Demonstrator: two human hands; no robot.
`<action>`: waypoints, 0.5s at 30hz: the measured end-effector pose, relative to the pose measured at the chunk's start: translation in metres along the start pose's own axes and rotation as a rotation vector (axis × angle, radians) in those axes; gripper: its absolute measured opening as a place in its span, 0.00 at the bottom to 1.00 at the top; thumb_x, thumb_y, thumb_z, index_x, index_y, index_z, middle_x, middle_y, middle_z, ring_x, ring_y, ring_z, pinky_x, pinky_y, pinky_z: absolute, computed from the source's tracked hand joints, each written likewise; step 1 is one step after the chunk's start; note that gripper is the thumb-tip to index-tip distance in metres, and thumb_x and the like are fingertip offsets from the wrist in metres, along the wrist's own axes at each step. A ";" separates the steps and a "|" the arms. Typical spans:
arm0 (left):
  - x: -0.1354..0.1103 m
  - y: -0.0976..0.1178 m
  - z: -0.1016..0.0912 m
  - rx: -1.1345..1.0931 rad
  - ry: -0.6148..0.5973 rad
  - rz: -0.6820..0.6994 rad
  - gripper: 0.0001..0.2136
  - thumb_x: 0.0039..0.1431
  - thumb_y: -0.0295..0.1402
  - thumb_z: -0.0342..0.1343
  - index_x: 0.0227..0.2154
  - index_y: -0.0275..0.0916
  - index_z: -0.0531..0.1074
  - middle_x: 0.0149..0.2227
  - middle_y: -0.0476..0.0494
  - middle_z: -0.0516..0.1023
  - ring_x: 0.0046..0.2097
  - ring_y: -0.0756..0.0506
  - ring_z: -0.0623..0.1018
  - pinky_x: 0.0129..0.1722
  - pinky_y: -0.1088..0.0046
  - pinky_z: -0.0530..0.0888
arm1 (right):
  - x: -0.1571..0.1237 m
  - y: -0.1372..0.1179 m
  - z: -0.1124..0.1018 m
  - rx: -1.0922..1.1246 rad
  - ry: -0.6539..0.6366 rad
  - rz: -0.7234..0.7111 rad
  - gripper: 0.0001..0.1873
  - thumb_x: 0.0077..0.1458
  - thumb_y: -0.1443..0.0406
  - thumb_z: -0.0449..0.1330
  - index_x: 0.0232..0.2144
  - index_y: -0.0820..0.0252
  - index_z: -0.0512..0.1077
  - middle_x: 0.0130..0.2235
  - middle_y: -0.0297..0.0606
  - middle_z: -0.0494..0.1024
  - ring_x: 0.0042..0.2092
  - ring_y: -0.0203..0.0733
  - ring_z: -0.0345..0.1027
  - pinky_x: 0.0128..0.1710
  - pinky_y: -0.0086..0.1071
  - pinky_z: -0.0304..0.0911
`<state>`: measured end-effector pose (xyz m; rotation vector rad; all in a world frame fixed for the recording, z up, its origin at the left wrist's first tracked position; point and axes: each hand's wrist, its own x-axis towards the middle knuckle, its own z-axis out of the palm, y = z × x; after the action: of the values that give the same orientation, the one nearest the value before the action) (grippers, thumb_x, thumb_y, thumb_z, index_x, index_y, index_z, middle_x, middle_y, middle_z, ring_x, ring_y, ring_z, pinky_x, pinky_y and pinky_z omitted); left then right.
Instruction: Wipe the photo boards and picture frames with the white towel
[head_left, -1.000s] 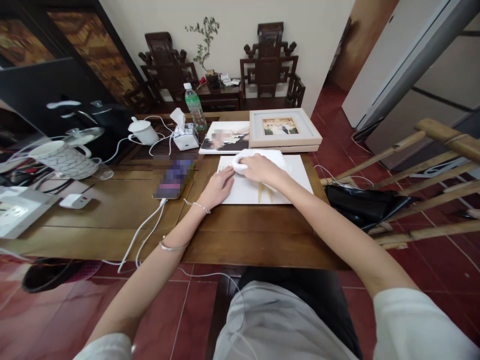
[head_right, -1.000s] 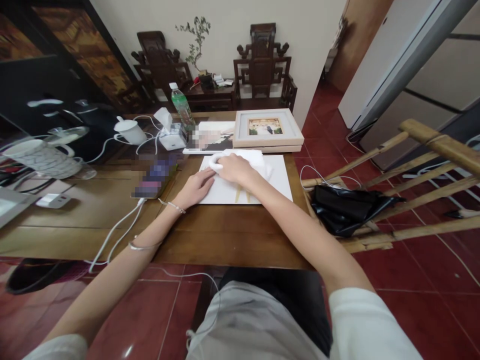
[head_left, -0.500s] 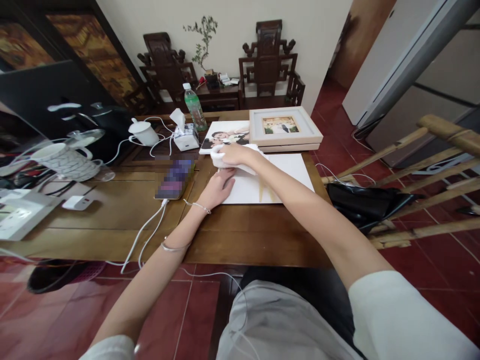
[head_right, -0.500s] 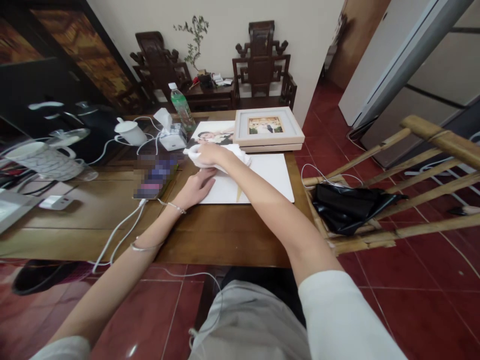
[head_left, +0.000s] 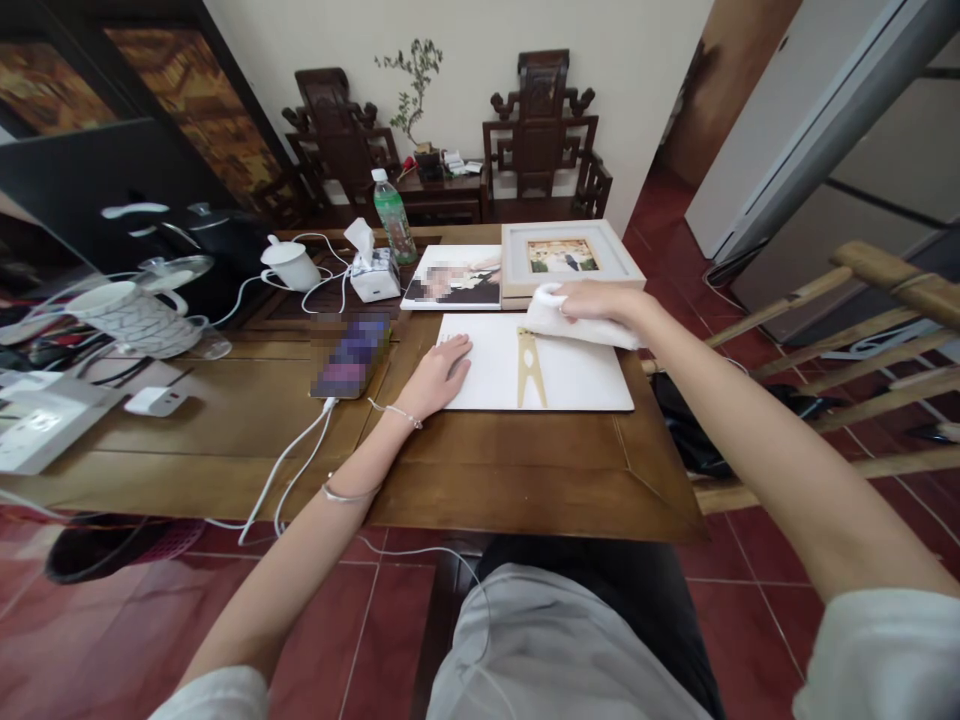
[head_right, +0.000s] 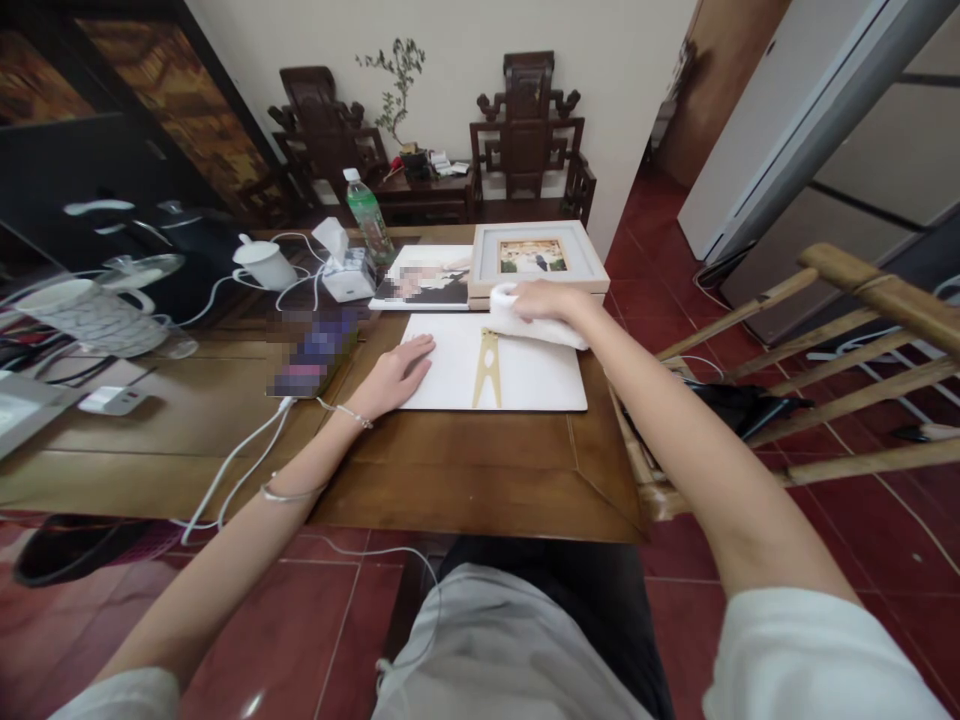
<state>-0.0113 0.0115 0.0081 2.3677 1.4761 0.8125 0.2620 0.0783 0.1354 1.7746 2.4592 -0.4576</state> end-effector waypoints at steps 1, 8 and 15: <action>0.000 0.000 0.000 -0.001 0.001 -0.002 0.20 0.65 0.36 0.45 0.54 0.34 0.73 0.62 0.33 0.69 0.65 0.37 0.67 0.65 0.50 0.62 | -0.005 0.008 0.002 0.015 0.009 -0.010 0.27 0.48 0.71 0.54 0.52 0.61 0.71 0.48 0.47 0.78 0.41 0.49 0.71 0.35 0.36 0.62; 0.001 0.002 0.000 -0.006 0.007 -0.016 0.19 0.64 0.35 0.47 0.53 0.34 0.73 0.62 0.33 0.70 0.65 0.37 0.68 0.66 0.51 0.61 | -0.014 0.038 0.010 0.089 0.039 -0.026 0.22 0.48 0.73 0.51 0.46 0.65 0.72 0.45 0.47 0.78 0.41 0.46 0.69 0.37 0.37 0.61; 0.002 0.000 0.000 0.002 0.007 0.004 0.19 0.64 0.34 0.47 0.53 0.33 0.73 0.61 0.32 0.70 0.64 0.37 0.68 0.66 0.53 0.62 | 0.027 -0.021 -0.009 0.159 -0.005 -0.057 0.18 0.40 0.69 0.56 0.38 0.63 0.72 0.44 0.43 0.77 0.40 0.48 0.69 0.35 0.36 0.62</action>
<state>-0.0104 0.0127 0.0089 2.3724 1.4756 0.8209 0.2345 0.0992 0.1418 1.7584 2.5409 -0.6793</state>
